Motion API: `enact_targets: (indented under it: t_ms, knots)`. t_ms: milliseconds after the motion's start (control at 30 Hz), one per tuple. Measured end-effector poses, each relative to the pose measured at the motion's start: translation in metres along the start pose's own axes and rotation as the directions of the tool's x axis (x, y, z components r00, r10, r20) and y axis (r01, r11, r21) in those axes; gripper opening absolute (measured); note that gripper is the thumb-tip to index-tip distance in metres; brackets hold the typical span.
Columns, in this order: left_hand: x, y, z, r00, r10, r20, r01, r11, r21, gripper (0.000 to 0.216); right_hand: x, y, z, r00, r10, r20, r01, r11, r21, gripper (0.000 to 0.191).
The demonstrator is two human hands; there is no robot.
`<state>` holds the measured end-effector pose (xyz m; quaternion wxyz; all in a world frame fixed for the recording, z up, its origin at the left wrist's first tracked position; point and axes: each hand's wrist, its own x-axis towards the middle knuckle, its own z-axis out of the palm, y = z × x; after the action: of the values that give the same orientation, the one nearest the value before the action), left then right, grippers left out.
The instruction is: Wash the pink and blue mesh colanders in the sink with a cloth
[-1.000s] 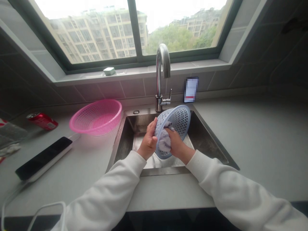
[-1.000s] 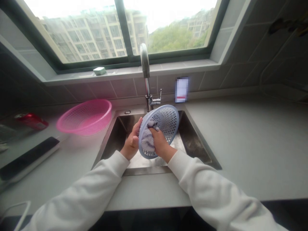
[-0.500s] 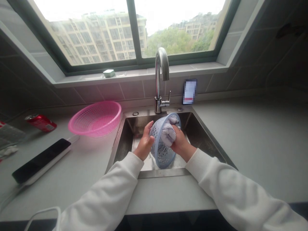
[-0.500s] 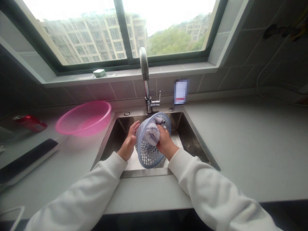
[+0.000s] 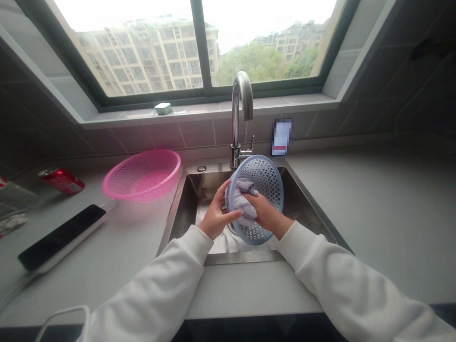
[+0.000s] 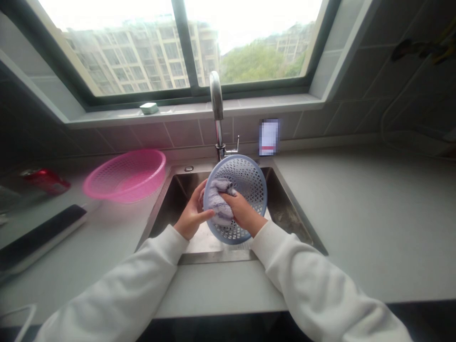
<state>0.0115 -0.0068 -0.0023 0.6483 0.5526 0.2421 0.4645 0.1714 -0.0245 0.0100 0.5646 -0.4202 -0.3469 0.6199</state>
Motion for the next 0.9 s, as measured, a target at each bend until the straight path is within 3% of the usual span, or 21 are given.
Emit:
enact_targets:
  t_ms: [133,200,400,500,633,767,833,900]
  knots:
    - [0.002,0.003,-0.003,1.000,-0.016,-0.007,0.016,1.000,-0.002,0.107,-0.001,-0.004,-0.005,0.991,-0.079,0.109,0.098,0.977,-0.190,0.029]
    - [0.003,0.005,-0.004,0.999,-0.046,0.005,0.046,0.999,0.017,0.106,0.000,-0.006,-0.007,0.988,-0.099,0.116,0.121,0.972,-0.199,0.028]
    - [0.002,0.006,-0.004,0.993,-0.096,0.074,0.093,0.995,0.035,0.107,0.009,-0.008,-0.014,0.992,-0.080,-0.097,0.091,0.990,0.108,0.028]
    - [0.001,0.006,-0.003,0.989,-0.115,0.091,0.110,0.992,0.055,0.107,0.009,-0.008,-0.014,0.991,-0.070,-0.113,0.088,0.983,0.159,0.028]
    - [0.000,0.007,-0.004,0.993,-0.095,0.075,0.090,0.994,0.059,0.109,0.003,-0.008,-0.009,0.998,-0.066,0.021,0.065,0.996,0.053,0.031]
    - [0.003,0.003,-0.006,0.996,-0.067,0.053,0.067,0.998,0.014,0.118,0.000,-0.010,-0.008,0.982,-0.125,0.142,0.151,0.970,-0.192,0.029]
    - [0.005,0.000,-0.008,0.999,-0.046,0.028,0.047,0.999,-0.011,0.129,0.001,-0.010,-0.009,0.979,-0.148,0.143,0.177,0.960,-0.216,0.030]
    - [0.007,-0.005,-0.010,0.999,-0.043,-0.006,0.043,0.999,-0.029,0.142,0.004,-0.008,-0.011,0.982,-0.171,0.080,0.180,0.975,-0.127,0.034]
